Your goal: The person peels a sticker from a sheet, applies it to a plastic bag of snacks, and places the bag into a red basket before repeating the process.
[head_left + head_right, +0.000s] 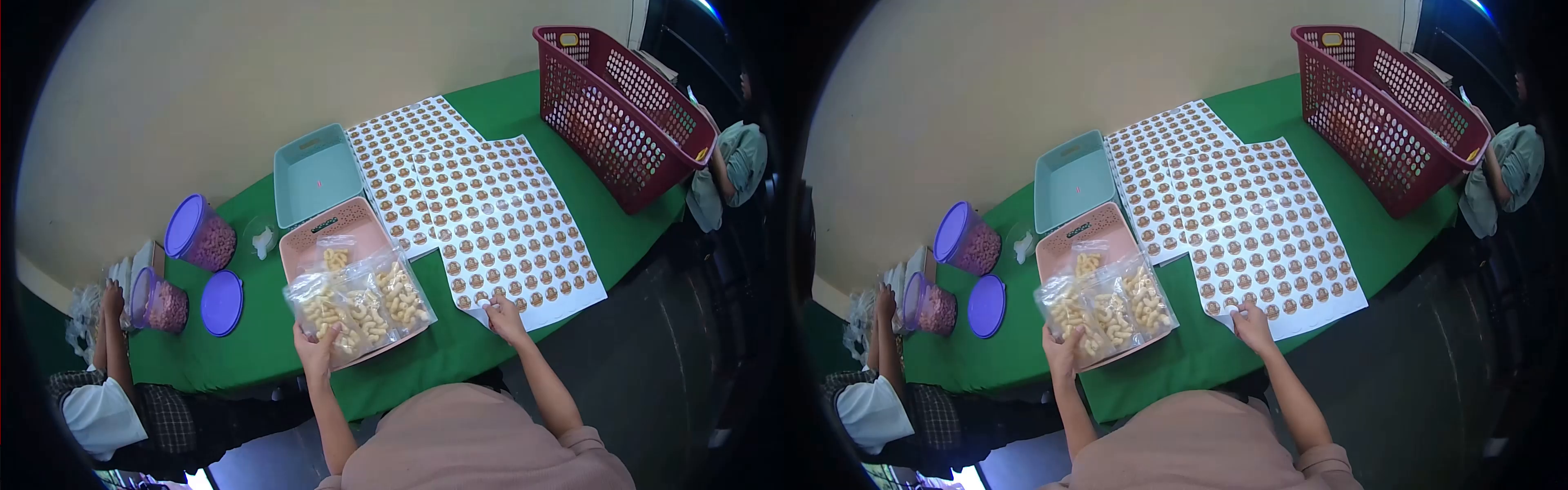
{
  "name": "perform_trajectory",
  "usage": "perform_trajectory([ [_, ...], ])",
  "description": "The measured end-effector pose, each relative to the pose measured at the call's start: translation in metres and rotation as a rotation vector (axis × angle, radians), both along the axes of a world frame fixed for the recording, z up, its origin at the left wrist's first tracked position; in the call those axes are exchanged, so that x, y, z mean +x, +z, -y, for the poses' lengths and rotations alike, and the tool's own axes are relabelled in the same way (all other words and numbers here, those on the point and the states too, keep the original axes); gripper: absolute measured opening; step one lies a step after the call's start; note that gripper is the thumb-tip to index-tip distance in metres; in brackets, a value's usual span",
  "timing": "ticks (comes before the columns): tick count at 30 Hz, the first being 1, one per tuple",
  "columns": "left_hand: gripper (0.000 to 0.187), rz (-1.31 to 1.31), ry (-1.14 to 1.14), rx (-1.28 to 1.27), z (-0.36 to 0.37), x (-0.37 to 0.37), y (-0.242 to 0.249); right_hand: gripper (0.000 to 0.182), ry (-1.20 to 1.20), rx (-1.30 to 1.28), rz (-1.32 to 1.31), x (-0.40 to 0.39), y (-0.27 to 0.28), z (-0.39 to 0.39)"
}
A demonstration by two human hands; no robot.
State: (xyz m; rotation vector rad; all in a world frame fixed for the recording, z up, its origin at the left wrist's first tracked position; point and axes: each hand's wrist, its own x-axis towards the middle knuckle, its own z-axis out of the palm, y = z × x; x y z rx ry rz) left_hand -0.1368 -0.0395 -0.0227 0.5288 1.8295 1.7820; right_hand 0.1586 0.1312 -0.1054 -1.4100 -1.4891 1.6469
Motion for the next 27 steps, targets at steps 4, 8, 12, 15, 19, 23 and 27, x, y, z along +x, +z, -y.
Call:
perform_trajectory([
  [4,0.055,0.028,0.042,0.098,-0.001,0.006,0.004,0.02,0.01,0.063,0.108,0.004,0.002,-0.001],
  [8,0.066,0.113,0.042,0.145,0.0,0.012,0.006,0.019,-0.017,0.252,0.24,0.003,-0.011,-0.001],
  [12,0.066,0.109,0.026,0.161,0.003,0.019,0.013,0.016,0.041,0.104,-0.159,-0.001,0.004,0.017],
  [15,0.067,0.097,0.022,0.143,0.008,0.022,0.015,0.014,0.122,0.101,-0.243,-0.005,0.015,0.032],
  [19,0.068,0.106,0.002,0.145,0.013,0.025,0.011,0.013,0.272,0.101,-0.183,-0.008,0.019,0.043],
  [23,0.066,0.145,-0.023,0.12,0.015,0.035,0.014,0.012,0.34,0.107,-0.1,-0.009,0.027,0.05],
  [27,0.064,0.224,-0.093,0.08,0.012,0.054,0.024,0.012,0.366,0.141,-0.107,-0.005,0.03,0.051],
])
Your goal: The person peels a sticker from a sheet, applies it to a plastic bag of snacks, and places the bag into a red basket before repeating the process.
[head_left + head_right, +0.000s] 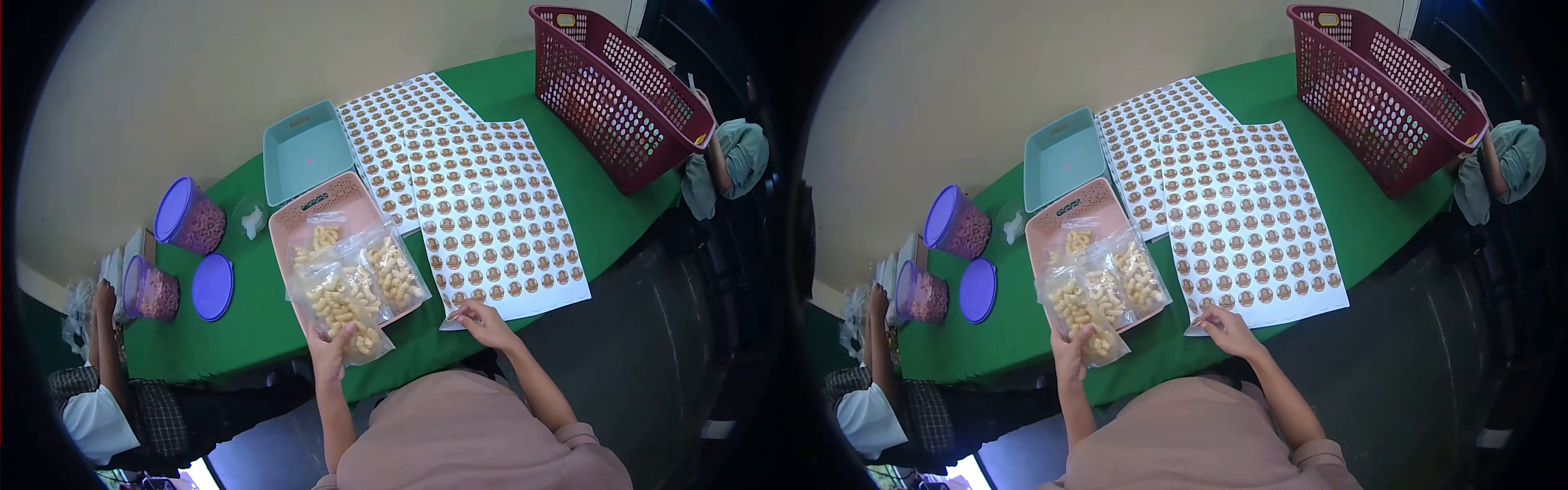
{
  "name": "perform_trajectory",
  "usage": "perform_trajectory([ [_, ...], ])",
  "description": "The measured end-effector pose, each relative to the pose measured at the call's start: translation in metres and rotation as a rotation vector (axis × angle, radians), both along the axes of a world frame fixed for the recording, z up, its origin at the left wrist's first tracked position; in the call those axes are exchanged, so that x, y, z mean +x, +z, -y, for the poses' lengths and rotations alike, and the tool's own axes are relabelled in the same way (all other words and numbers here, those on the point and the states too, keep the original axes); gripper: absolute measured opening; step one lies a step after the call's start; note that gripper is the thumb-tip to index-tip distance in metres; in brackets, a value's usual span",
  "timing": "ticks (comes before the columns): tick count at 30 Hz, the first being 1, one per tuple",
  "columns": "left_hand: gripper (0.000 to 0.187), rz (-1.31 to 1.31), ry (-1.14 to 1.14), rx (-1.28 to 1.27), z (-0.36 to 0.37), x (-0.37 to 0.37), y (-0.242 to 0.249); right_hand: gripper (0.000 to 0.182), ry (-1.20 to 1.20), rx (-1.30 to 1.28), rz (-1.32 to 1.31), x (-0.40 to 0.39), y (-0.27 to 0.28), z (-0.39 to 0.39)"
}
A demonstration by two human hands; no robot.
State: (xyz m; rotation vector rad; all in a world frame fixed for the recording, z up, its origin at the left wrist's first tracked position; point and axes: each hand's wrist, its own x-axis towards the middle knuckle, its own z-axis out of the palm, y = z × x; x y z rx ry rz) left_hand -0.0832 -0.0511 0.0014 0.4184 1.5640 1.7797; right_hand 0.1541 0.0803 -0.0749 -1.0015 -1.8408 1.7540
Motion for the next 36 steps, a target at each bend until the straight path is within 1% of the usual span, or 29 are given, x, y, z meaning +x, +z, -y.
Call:
perform_trajectory([
  [4,0.064,0.014,-0.063,0.05,-0.004,0.011,-0.005,0.013,0.041,0.065,0.011,0.001,-0.002,0.001],
  [8,0.063,0.01,-0.086,0.043,-0.004,0.014,-0.008,0.015,0.074,0.026,0.042,0.004,-0.011,0.004],
  [10,0.063,0.019,-0.097,0.044,-0.003,0.014,-0.009,0.021,0.111,0.165,-0.013,0.005,-0.018,0.009],
  [11,0.062,0.026,-0.105,0.047,-0.003,0.014,-0.009,0.021,0.109,0.166,-0.013,0.005,-0.019,0.009],
  [14,0.061,0.077,-0.094,0.043,-0.004,0.021,-0.002,0.022,0.117,0.142,-0.002,0.001,0.0,0.012],
  [16,0.061,0.1,-0.115,0.042,-0.003,0.028,0.001,0.018,-0.131,0.502,-0.072,-0.003,0.023,0.012],
  [17,0.061,0.126,-0.14,0.038,-0.002,0.033,0.002,0.018,-0.124,0.505,-0.077,-0.003,0.041,0.014],
  [18,0.061,0.124,-0.133,0.041,-0.003,0.039,0.006,0.014,-0.217,0.606,-0.091,-0.002,0.063,0.016],
  [19,0.06,0.211,-0.184,0.058,-0.004,0.046,0.01,0.01,-0.313,0.705,-0.103,-0.001,0.084,0.019],
  [20,0.06,0.299,-0.237,0.076,-0.005,0.053,0.016,0.01,-0.31,0.705,-0.106,-0.002,0.103,0.023],
  [21,0.057,0.223,-0.314,0.064,-0.008,0.061,0.026,0.011,-0.357,0.868,-0.209,-0.004,0.121,0.027],
  [22,0.057,0.223,-0.314,0.065,-0.01,0.069,0.034,0.013,-0.405,1.032,-0.312,-0.003,0.134,0.031],
  [23,0.056,0.187,-0.317,0.1,-0.012,0.077,0.04,0.015,-0.358,1.099,-0.366,-0.001,0.14,0.034],
  [24,0.055,0.149,-0.32,0.136,-0.013,0.081,0.047,0.015,-0.358,1.101,-0.367,-0.002,0.142,0.035],
  [25,0.055,0.131,-0.383,0.12,-0.012,0.082,0.053,0.015,-0.261,1.175,-0.438,-0.004,0.144,0.036],
  [26,0.055,0.129,-0.383,0.124,-0.011,0.084,0.061,0.016,-0.161,1.248,-0.508,-0.005,0.146,0.036],
  [27,0.055,0.157,-0.421,0.127,-0.009,0.086,0.069,0.016,-0.109,1.23,-0.515,-0.006,0.145,0.039],
  [28,0.056,0.186,-0.46,0.129,-0.008,0.088,0.074,0.016,-0.108,1.233,-0.516,-0.008,0.144,0.04],
  [31,0.054,0.123,-0.458,0.154,-0.005,0.09,0.075,0.016,-0.109,1.223,-0.531,-0.011,0.139,0.042],
  [33,0.053,0.084,-0.458,0.173,-0.003,0.089,0.074,0.018,-0.074,1.167,-0.549,-0.01,0.137,0.041],
  [34,0.053,0.073,-0.495,0.167,-0.003,0.088,0.074,0.018,-0.072,1.168,-0.55,-0.01,0.137,0.041],
  [36,0.052,0.061,-0.532,0.16,-0.002,0.087,0.074,0.021,-0.018,1.052,-0.59,-0.009,0.137,0.039],
])
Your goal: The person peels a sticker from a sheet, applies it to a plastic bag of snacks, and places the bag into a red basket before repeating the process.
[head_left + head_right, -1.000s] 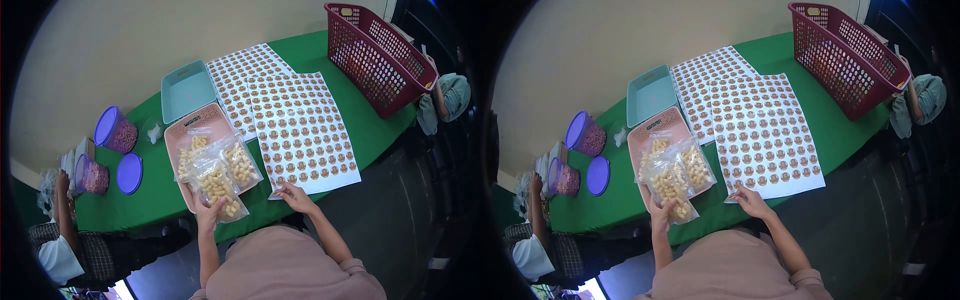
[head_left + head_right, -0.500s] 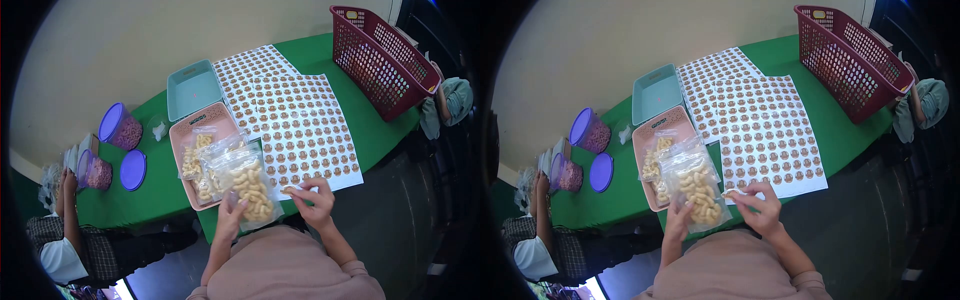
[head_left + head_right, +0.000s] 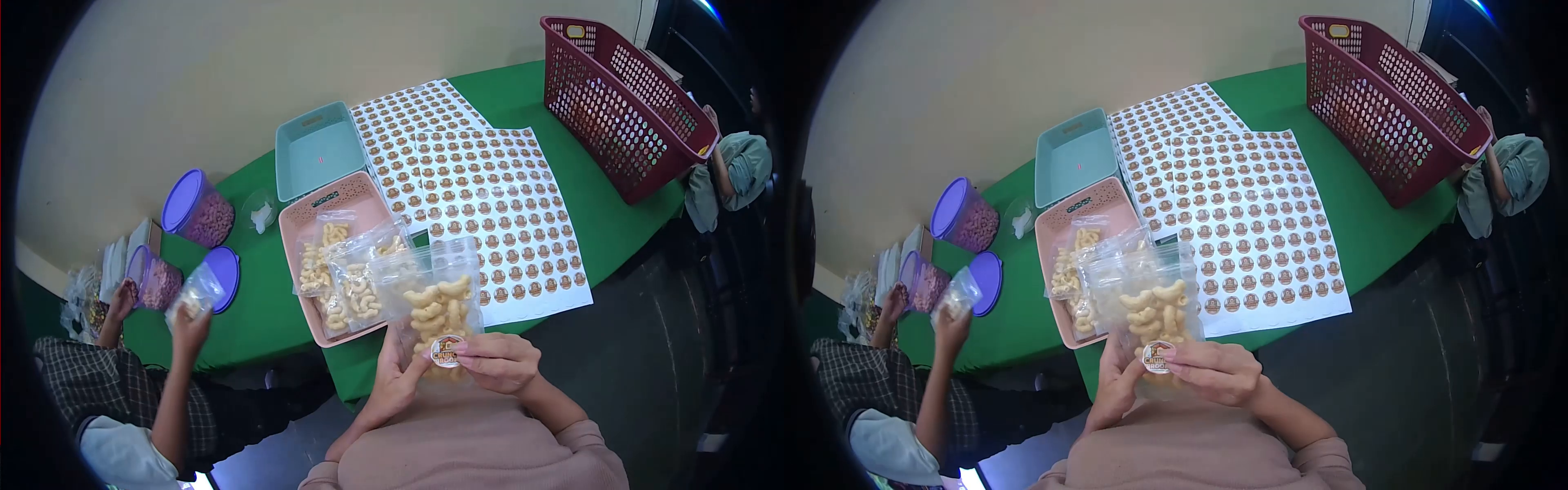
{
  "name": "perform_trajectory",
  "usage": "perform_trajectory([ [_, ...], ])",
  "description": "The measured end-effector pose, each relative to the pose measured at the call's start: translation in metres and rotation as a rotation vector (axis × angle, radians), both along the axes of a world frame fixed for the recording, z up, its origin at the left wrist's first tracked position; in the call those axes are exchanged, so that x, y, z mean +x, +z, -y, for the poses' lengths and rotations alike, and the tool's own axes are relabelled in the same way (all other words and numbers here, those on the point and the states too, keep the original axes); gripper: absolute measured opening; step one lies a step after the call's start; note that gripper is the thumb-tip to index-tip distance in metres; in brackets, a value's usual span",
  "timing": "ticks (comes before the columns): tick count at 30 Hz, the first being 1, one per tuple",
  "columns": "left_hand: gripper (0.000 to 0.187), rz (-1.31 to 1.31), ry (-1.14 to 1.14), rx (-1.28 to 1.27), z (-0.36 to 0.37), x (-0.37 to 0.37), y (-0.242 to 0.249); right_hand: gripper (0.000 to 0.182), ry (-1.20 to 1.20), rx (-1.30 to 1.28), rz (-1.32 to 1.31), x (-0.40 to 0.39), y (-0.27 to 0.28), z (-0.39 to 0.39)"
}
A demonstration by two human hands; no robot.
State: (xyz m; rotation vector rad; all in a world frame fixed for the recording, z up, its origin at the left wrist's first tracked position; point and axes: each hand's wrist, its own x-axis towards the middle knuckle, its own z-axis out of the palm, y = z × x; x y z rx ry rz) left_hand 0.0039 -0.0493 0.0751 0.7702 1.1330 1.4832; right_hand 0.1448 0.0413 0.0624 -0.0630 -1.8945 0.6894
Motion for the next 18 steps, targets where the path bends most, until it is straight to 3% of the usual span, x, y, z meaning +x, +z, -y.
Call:
perform_trajectory([
  [6,0.049,0.107,0.004,-0.057,0.001,0.0,0.003,0.019,0.089,0.006,0.044,0.0,0.007,-0.007],
  [8,0.05,0.162,-0.024,0.052,0.002,-0.004,-0.01,0.018,0.088,0.033,0.055,0.0,0.008,-0.007],
  [18,0.048,0.02,0.004,0.045,-0.003,0.005,0.01,0.017,0.074,0.098,0.11,0.0,0.011,-0.01],
])
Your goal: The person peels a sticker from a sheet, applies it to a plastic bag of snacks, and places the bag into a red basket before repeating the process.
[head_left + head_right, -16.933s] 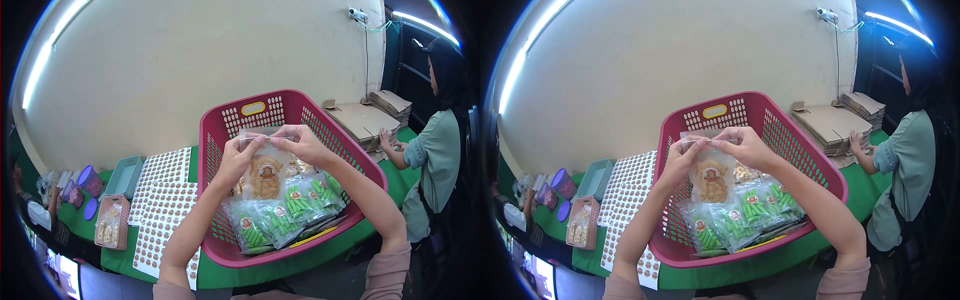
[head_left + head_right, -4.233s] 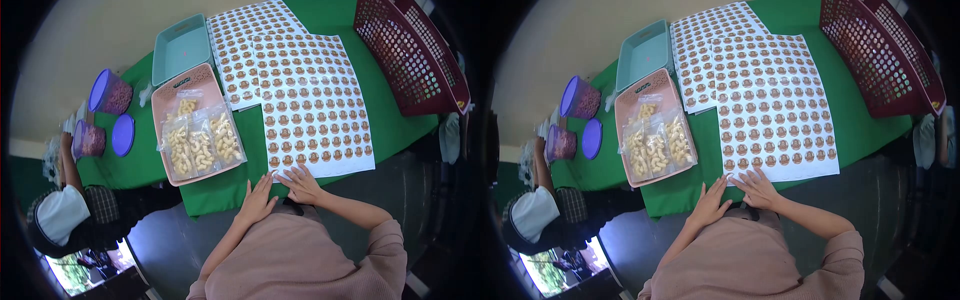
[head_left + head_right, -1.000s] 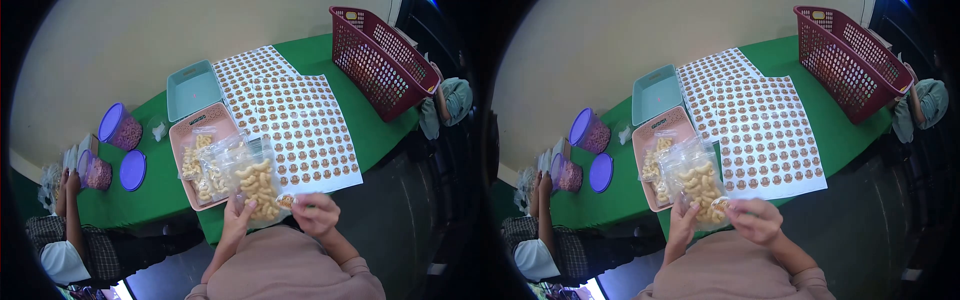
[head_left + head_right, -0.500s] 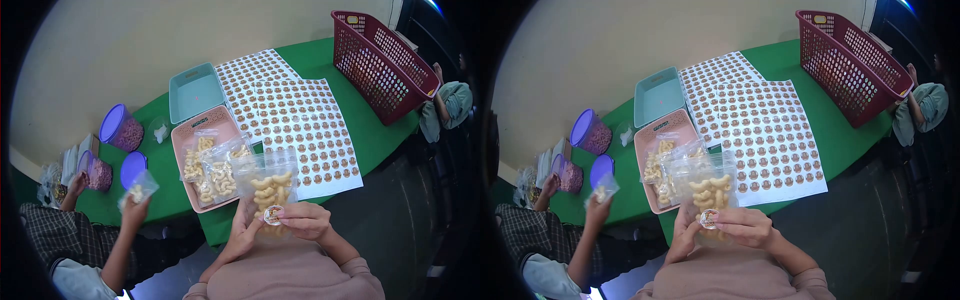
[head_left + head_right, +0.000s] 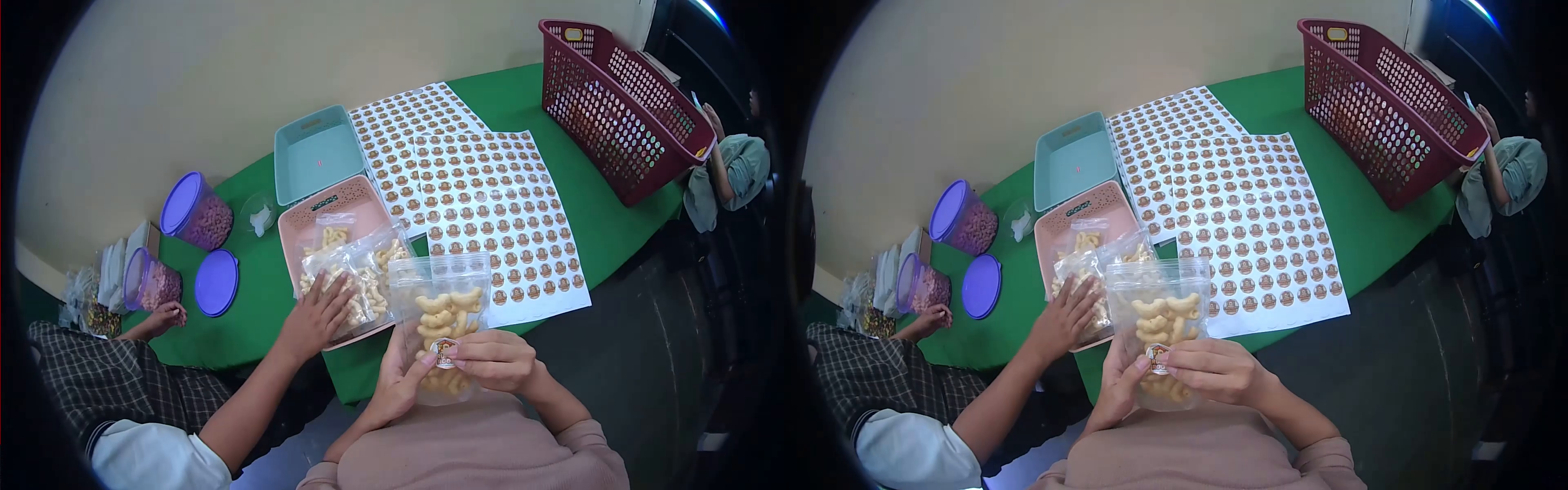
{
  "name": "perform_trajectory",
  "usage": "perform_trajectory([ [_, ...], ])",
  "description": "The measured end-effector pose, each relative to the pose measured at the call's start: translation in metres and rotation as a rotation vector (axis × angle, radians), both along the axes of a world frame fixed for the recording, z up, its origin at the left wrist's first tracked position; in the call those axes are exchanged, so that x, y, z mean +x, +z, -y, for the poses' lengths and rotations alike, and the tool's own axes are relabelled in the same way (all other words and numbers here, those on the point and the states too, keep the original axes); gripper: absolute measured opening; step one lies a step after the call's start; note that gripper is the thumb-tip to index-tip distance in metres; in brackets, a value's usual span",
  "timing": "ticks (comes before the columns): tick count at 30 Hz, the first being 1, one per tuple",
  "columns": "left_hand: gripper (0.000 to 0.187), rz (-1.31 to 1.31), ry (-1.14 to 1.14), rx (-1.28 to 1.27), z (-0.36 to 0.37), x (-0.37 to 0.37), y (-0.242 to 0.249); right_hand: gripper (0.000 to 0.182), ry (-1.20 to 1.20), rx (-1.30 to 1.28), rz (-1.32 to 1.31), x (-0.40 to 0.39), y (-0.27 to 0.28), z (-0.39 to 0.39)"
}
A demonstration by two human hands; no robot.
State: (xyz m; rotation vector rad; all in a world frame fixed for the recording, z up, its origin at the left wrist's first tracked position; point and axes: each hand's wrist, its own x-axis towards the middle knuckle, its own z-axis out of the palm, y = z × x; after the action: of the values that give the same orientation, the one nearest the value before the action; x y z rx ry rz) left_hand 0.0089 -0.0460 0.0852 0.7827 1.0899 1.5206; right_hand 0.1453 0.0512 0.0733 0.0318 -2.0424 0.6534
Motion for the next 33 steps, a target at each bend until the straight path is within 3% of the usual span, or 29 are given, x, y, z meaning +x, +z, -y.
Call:
perform_trajectory([
  [7,0.042,-0.043,-0.013,-0.03,-0.006,0.008,-0.001,0.02,-0.077,0.007,0.035,0.009,-0.001,0.0],
  [18,0.039,-0.247,-0.112,0.079,-0.041,0.047,-0.022,0.017,-0.449,-0.077,-0.049,0.047,-0.005,0.001],
  [24,0.038,-0.411,-0.263,0.122,-0.066,0.104,-0.026,0.018,-0.663,-0.279,-0.156,0.105,-0.011,0.001],
  [33,0.041,-0.223,-0.413,0.148,-0.091,0.245,-0.02,0.025,-0.949,-0.35,-0.276,0.238,-0.009,-0.006],
])
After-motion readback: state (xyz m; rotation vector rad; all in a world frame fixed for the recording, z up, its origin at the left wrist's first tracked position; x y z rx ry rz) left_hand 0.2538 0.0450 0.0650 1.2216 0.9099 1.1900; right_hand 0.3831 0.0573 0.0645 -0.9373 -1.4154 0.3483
